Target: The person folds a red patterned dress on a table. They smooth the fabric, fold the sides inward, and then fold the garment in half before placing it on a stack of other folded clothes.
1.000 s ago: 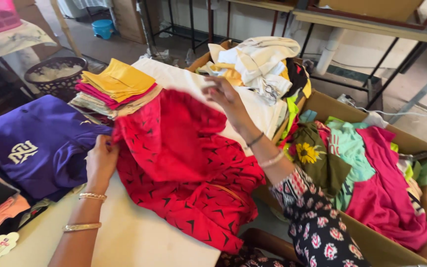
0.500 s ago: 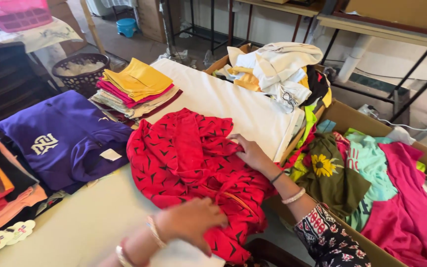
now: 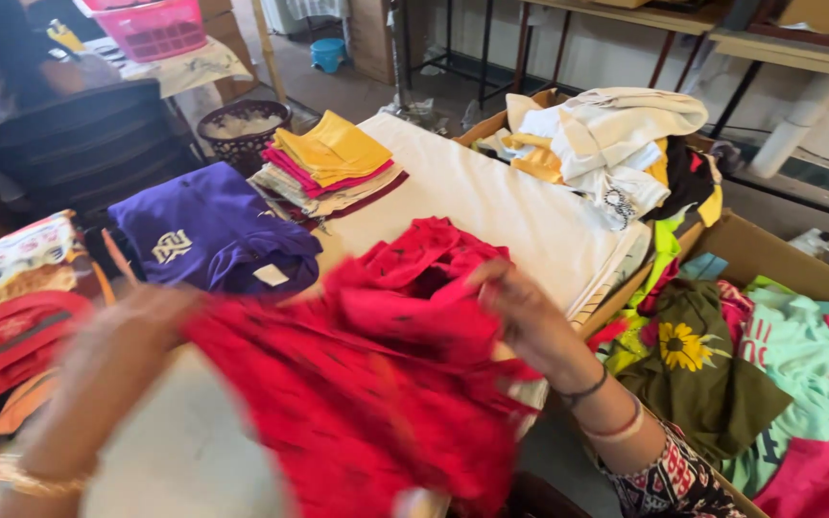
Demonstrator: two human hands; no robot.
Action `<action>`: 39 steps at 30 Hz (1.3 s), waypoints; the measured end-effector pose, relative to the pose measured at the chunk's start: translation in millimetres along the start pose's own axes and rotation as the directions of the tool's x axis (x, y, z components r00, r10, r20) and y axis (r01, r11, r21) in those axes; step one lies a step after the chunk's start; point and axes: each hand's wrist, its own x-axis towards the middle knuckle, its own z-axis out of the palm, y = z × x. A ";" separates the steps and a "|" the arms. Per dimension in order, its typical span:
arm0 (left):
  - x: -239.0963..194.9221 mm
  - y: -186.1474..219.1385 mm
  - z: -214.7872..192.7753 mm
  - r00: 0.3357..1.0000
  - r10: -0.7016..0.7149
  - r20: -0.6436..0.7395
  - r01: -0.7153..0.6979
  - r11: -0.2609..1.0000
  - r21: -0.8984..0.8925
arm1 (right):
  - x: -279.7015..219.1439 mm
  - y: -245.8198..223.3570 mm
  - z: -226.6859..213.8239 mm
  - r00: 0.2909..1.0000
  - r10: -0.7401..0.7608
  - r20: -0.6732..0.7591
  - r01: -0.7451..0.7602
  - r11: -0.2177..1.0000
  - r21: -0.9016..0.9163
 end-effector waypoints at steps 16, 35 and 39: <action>-147.9 -23.8 62.4 0.497 -0.818 0.290 0.629 0.570 0.529 | 114.0 41.2 -6.3 0.898 0.147 0.415 0.413 0.047 -0.910; -141.0 -27.0 46.7 0.651 -0.757 -0.057 0.696 0.565 0.443 | 256.0 50.2 -127.1 0.992 -0.111 0.059 0.090 0.296 -0.951; -119.8 19.9 30.9 0.795 -0.575 -0.193 0.582 0.632 0.512 | 220.8 24.9 -72.9 0.960 -0.276 0.051 0.022 -0.109 -0.994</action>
